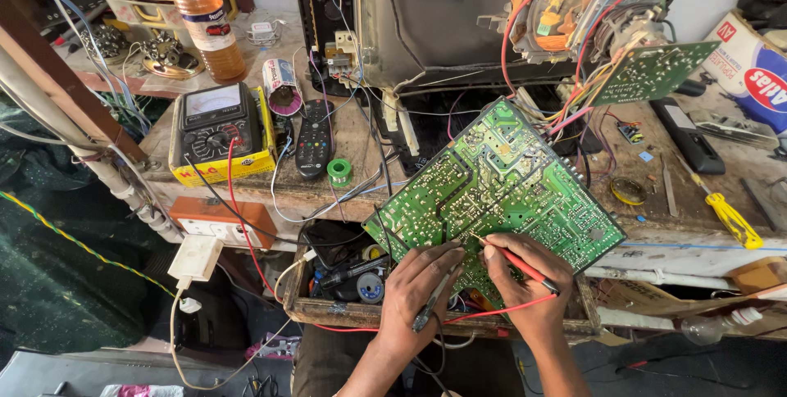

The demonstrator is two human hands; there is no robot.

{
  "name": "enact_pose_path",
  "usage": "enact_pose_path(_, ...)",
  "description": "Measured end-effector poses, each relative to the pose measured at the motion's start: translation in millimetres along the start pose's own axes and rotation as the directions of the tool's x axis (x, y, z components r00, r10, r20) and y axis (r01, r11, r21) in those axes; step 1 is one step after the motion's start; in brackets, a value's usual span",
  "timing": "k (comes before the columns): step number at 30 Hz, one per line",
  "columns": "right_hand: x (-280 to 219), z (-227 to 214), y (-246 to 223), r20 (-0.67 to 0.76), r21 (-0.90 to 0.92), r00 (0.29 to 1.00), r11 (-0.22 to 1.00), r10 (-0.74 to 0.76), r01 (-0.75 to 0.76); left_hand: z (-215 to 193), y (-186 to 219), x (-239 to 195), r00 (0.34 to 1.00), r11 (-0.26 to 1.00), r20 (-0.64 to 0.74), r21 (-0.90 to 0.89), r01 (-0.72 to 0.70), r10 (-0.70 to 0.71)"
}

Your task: The person uses a soldering iron and solder wire to work on a green circuit board, then uses a multimeter to test connections on the board and another brown circuit board. The person handles the boards and tools with both hands throughout the clip.

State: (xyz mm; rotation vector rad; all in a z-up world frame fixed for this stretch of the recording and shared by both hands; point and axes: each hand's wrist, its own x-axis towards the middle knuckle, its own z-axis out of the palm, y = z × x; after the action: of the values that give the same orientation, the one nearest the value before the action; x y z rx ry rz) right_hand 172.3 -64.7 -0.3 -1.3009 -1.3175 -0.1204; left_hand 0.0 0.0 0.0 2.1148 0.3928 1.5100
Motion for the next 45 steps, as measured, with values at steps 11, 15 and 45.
enact_pose_path(11,0.7,0.9,-3.3,0.007,0.013,1.0,1.0,-0.005,0.005,-1.1,0.9,0.4,1.0,1.0,-0.001,-0.002,0.001,-0.001)
enact_pose_path(15,1.3,-0.1,-5.7,0.014,-0.017,1.0,1.0,0.0,0.001,-1.3,1.4,0.2,1.0,1.0,-0.003,-0.016,0.007,-0.007)
enact_pose_path(45,-2.9,2.2,-15.3,0.033,-0.111,0.999,0.993,-0.028,0.032,-8.4,-2.5,-10.8,1.0,0.999,0.021,-0.049,0.004,-0.003)
